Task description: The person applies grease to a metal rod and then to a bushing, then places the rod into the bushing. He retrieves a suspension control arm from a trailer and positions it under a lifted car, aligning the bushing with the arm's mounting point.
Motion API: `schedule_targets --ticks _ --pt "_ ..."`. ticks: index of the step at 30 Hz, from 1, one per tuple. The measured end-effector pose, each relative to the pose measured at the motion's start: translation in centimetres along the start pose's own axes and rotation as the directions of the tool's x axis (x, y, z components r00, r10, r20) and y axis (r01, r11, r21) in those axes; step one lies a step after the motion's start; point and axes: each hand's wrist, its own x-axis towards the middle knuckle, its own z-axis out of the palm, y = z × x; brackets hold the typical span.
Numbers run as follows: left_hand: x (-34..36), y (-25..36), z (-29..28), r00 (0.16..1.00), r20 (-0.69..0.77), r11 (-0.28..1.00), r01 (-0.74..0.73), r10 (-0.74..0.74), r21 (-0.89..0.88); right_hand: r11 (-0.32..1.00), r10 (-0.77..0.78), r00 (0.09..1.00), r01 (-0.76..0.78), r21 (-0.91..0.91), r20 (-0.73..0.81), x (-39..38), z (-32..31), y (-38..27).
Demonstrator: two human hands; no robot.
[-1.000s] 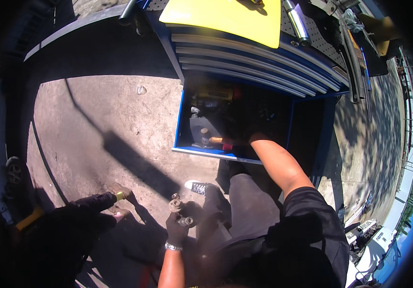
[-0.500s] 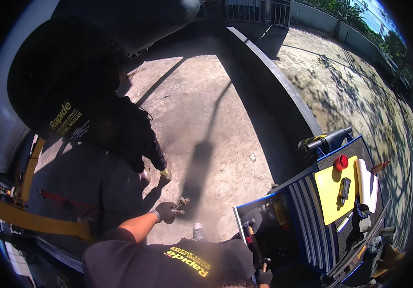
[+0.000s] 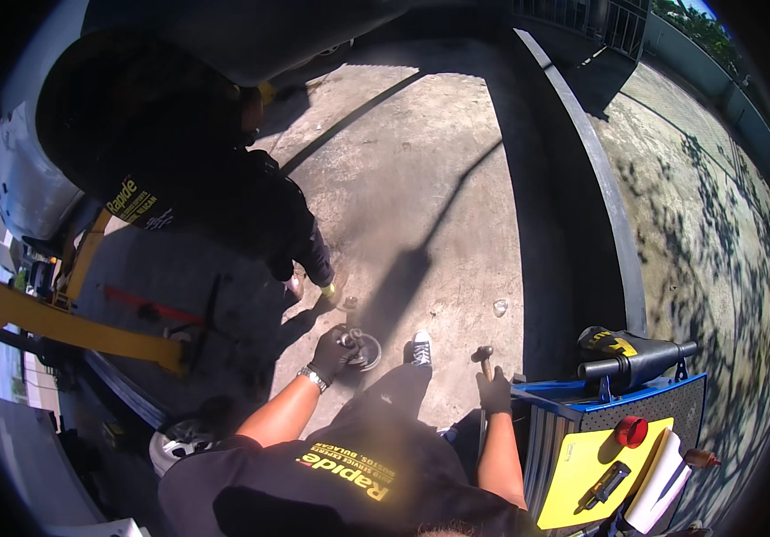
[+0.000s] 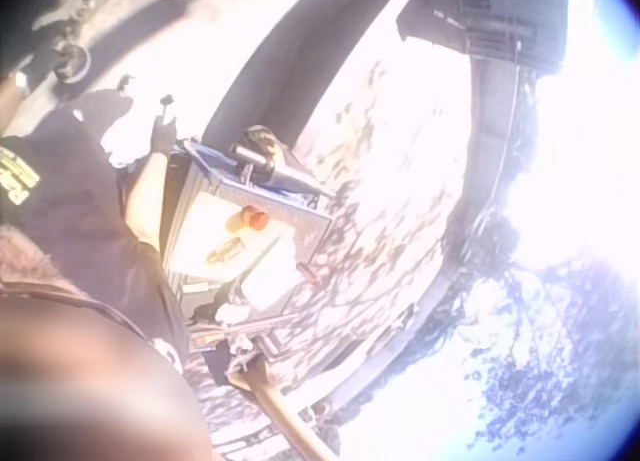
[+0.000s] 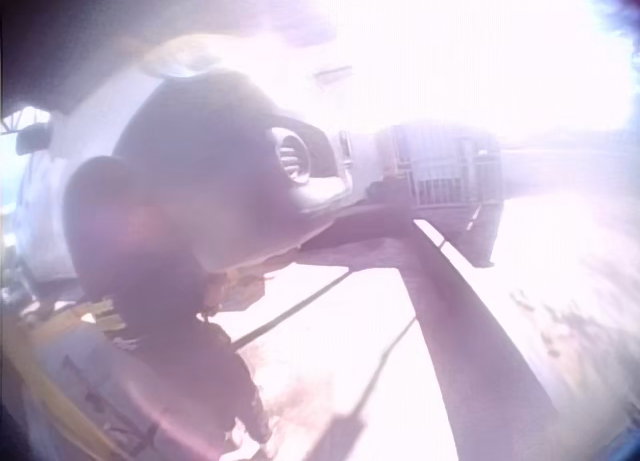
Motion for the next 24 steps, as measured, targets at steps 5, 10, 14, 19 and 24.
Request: schedule_targets --ticks 5,10,14,19,24 --pt "12.9 8.8 4.3 0.987 -0.042 0.958 -0.162 0.157 -0.235 0.990 -0.039 0.999 0.034 0.139 0.028 21.1 -0.4 -11.9" --pt "33.1 21.5 9.6 0.964 0.083 0.928 -0.219 0.254 -0.303 0.977 -0.033 0.984 -0.005 -0.214 -0.174 35.0 -7.5 -16.4" --pt "49.2 30.8 15.1 0.936 0.217 0.941 -0.221 0.279 -0.257 0.957 0.245 0.952 -0.268 -0.109 -0.185 42.8 -13.6 -15.5" --pt "70.3 37.8 24.2 0.913 0.222 0.936 -0.353 0.343 0.001 0.849 0.438 0.896 -0.440 -0.293 -0.077 53.9 -20.4 -11.7" --pt "89.1 39.4 28.9 0.980 0.177 0.877 -0.162 0.090 0.452 0.649 0.671 0.741 -0.590 -0.480 -0.004 66.9 -26.7 -12.2"
